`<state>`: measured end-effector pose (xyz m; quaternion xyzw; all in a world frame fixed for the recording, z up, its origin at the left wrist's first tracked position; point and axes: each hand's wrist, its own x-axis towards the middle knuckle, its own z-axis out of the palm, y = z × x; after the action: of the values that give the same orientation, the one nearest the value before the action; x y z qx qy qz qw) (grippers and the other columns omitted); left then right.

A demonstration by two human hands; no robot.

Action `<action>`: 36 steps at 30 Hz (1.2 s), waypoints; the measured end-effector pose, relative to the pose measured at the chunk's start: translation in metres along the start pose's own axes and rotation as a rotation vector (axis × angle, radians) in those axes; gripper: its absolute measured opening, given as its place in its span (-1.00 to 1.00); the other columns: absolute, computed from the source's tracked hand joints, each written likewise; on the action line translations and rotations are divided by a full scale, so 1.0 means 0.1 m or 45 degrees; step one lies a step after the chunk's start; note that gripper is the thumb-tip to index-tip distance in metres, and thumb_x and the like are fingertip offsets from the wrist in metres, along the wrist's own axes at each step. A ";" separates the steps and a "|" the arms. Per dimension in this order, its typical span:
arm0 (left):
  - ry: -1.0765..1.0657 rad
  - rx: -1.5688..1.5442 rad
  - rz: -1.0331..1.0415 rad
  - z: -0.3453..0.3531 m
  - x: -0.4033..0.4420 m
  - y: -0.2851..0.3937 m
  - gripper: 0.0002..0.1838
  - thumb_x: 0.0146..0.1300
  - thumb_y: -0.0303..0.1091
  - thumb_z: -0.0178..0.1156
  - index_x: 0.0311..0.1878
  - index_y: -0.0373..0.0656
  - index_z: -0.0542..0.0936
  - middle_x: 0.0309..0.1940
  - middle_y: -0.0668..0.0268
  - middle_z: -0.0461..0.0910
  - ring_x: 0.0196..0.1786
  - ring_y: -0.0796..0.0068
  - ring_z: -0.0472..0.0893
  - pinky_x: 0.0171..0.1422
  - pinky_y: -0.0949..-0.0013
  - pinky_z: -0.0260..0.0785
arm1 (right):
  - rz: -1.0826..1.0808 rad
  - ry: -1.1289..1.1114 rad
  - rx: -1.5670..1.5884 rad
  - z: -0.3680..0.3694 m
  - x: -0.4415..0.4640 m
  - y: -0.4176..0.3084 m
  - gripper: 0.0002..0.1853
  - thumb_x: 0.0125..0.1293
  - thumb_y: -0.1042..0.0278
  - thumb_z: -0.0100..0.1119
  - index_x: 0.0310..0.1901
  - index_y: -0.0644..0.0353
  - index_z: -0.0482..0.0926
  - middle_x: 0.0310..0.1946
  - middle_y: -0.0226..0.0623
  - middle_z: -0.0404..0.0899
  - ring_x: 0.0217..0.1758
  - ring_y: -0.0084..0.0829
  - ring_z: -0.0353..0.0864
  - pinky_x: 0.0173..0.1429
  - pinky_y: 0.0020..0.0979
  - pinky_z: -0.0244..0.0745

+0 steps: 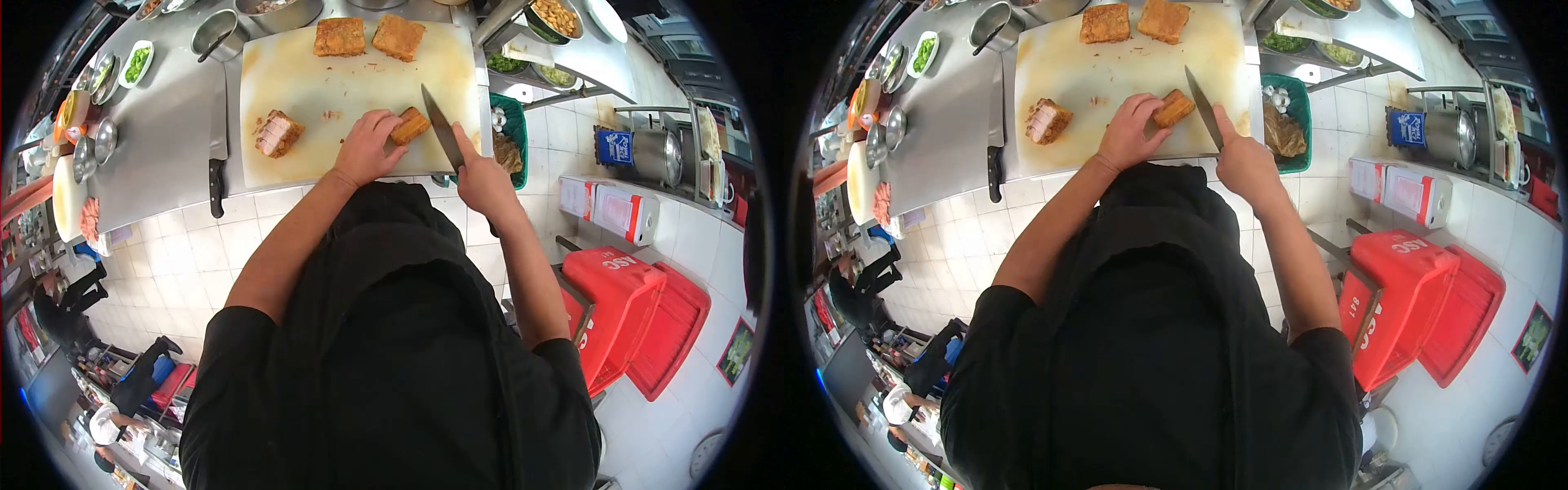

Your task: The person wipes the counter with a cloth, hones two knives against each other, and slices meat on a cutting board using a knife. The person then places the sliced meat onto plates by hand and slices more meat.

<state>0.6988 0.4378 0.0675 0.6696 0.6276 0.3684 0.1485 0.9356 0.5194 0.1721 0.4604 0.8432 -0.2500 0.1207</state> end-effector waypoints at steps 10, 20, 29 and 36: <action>0.013 0.032 -0.028 0.01 0.01 0.00 -0.55 0.19 -0.26 0.53 0.10 -0.14 0.60 0.06 0.16 0.58 0.17 0.05 0.58 0.27 0.07 0.47 | -0.125 -0.156 -0.234 -0.21 -0.03 -0.50 0.01 0.22 0.54 0.13 0.73 -0.05 -0.01 -0.30 0.09 0.76 -0.23 0.11 0.78 -0.06 0.10 0.64; 0.021 0.028 -0.030 0.10 0.06 -0.09 -0.65 0.21 -0.28 0.49 0.02 -0.10 0.64 -0.05 0.21 0.60 0.09 0.06 0.59 0.20 0.06 0.45 | -0.203 -0.203 -0.246 -0.35 0.11 -0.59 -0.03 0.22 0.56 0.12 0.70 -0.05 0.05 -0.27 0.15 0.75 -0.16 0.17 0.77 -0.01 0.14 0.61; 0.057 0.002 -0.052 0.15 0.04 -0.11 -0.63 0.19 -0.30 0.50 0.03 -0.12 0.64 -0.04 0.22 0.61 0.11 0.06 0.59 0.20 0.05 0.44 | -0.206 -0.109 -0.145 0.00 0.43 -0.55 -0.06 0.31 0.47 0.14 0.71 -0.13 0.01 -0.22 0.13 0.76 -0.13 0.18 0.78 -0.02 0.13 0.64; 0.068 -0.028 -0.048 0.11 -0.02 -0.12 -0.49 0.15 -0.26 0.56 0.15 -0.16 0.63 0.10 0.15 0.62 0.23 0.03 0.58 0.31 0.04 0.45 | -0.185 0.017 -0.098 0.18 0.56 -0.47 -0.07 0.38 0.44 0.09 0.74 -0.16 -0.06 -0.32 0.18 0.74 -0.21 0.19 0.78 -0.05 0.14 0.64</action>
<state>0.6976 0.4408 0.0515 0.6458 0.6399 0.3901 0.1459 0.8651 0.5285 0.1472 0.3948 0.8841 -0.2224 0.1141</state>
